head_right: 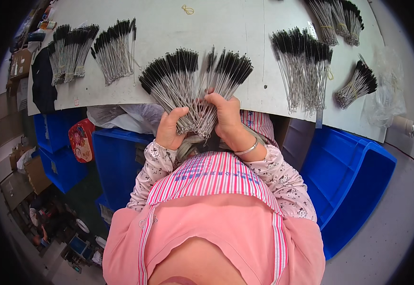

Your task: The person gathers bundles of thin metal brushes with black bristles from a white table, aligns them, and secures them with rubber bands. The person repeatedly picks up bundles, adjusts their alignment, and places the finished bundles back on the table or into a blue bin.

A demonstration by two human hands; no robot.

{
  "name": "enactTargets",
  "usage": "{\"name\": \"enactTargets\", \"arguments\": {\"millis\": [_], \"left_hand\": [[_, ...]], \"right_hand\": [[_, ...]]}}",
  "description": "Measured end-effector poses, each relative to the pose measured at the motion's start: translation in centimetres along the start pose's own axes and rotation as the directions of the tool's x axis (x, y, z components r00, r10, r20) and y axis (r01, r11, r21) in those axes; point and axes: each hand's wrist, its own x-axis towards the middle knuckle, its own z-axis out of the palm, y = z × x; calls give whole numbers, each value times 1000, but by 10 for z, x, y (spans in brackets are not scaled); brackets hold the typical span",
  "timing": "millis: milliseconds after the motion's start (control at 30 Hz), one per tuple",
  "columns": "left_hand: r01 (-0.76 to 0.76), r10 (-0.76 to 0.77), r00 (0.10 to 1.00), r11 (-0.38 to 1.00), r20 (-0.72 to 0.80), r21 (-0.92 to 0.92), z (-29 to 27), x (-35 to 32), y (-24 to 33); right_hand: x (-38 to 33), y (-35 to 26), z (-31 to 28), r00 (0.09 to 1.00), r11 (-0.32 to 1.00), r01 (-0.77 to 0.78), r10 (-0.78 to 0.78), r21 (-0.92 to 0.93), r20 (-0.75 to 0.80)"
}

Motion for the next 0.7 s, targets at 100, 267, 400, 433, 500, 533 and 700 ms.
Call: {"name": "enactTargets", "arguments": {"millis": [100, 267, 400, 433, 500, 533, 700], "left_hand": [[-15, 15, 1000, 1000, -6, -12, 4, 0, 0], [-44, 44, 999, 999, -7, -2, 3, 3, -5], [-57, 57, 998, 998, 2, -19, 12, -1, -3], [-70, 70, 998, 997, -1, -23, 18, -2, -1], [-85, 84, 996, 996, 26, 40, 27, -5, 1], [-94, 91, 995, 993, 39, 72, 29, -5, 1], [-81, 80, 997, 996, 11, 47, 25, -2, -4]], "right_hand": [[-2, -1, 3, 1000, 1000, -2, 3, 21, -21], [-2, 0, 2, 995, 996, 77, -79, -43, -56], [-1, 2, 1, 986, 984, 141, -149, -107, -73], [1, 3, 0, 983, 978, 158, -169, -134, -72], [-2, 0, 4, 987, 978, 120, -135, -173, -81], [-3, -1, 6, 989, 976, 100, -118, -191, -87], [0, 4, -2, 988, 983, 98, -114, -154, -104]]}}
